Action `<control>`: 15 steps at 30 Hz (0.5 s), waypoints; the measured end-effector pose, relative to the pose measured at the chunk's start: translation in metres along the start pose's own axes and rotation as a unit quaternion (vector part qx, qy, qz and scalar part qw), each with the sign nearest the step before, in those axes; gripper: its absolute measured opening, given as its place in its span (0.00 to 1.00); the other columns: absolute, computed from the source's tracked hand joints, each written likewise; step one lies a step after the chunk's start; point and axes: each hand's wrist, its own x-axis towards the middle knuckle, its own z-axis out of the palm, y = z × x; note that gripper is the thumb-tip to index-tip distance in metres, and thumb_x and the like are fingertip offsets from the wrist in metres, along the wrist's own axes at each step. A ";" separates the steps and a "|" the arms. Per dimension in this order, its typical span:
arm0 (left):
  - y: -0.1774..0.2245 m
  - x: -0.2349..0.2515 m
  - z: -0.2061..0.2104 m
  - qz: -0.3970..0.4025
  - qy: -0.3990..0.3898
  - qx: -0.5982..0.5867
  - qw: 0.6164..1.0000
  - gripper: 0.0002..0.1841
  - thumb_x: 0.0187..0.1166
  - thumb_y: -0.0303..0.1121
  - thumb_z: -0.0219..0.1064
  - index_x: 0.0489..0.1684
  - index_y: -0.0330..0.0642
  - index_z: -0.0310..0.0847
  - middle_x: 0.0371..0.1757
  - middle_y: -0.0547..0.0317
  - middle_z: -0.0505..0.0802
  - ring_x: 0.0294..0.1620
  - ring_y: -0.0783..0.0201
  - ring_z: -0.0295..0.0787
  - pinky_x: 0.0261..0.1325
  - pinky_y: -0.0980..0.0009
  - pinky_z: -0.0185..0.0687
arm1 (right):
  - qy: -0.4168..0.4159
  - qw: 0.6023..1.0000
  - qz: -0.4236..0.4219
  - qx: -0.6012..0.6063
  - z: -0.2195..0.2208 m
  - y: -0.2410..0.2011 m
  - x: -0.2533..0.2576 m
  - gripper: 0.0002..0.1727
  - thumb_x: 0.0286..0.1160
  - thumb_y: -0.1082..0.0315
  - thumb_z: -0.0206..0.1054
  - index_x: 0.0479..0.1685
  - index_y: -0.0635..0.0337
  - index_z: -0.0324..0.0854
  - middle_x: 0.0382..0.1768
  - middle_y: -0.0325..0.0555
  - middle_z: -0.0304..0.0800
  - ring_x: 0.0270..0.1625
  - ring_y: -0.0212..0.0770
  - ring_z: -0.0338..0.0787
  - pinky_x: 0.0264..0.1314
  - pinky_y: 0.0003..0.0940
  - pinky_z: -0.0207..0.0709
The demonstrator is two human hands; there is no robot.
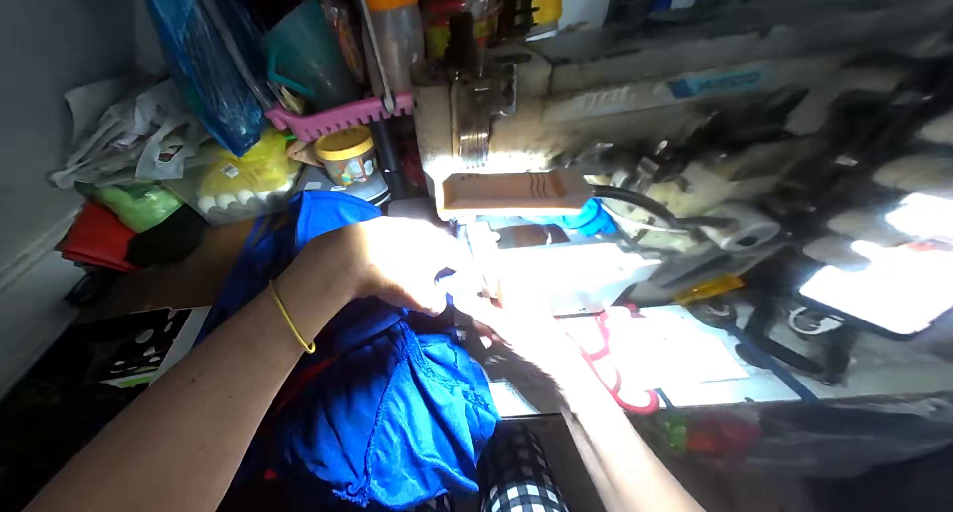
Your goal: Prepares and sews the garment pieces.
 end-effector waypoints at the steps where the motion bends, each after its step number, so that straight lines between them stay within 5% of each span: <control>1: 0.000 0.001 0.003 -0.010 0.016 0.032 0.999 0.12 0.72 0.34 0.71 0.51 0.42 0.89 0.38 0.51 0.90 0.41 0.52 0.86 0.41 0.49 0.77 | -0.001 1.000 0.000 -0.004 0.000 0.000 0.000 0.08 0.78 0.63 0.69 0.44 0.57 0.83 0.17 0.33 0.79 0.15 0.22 0.75 0.18 0.17 0.71; 5: -0.003 0.004 0.014 -0.114 0.088 0.145 0.979 0.12 0.75 0.33 0.69 0.53 0.49 0.91 0.41 0.50 0.94 0.46 0.46 0.91 0.43 0.44 0.78 | -0.006 1.000 0.022 -0.005 -0.001 -0.003 -0.001 0.11 0.79 0.58 0.69 0.44 0.57 0.82 0.16 0.32 0.79 0.15 0.23 0.76 0.19 0.18 0.72; 9: -0.010 0.000 0.007 0.077 0.085 -0.014 0.993 0.07 0.70 0.36 0.75 0.34 0.43 0.89 0.30 0.59 0.87 0.33 0.62 0.83 0.35 0.60 0.76 | -0.008 1.000 0.000 0.000 -0.003 -0.001 -0.001 0.08 0.78 0.63 0.69 0.45 0.57 0.82 0.18 0.34 0.80 0.15 0.23 0.76 0.18 0.17 0.73; 15: -0.012 0.003 0.013 -0.035 0.038 0.024 0.998 0.10 0.77 0.37 0.71 0.48 0.42 0.86 0.35 0.52 0.89 0.39 0.52 0.87 0.41 0.49 0.80 | 0.016 1.000 0.003 -0.024 -0.001 0.001 -0.008 0.16 0.76 0.56 0.70 0.52 0.57 0.83 0.21 0.33 0.82 0.18 0.24 0.78 0.21 0.19 0.75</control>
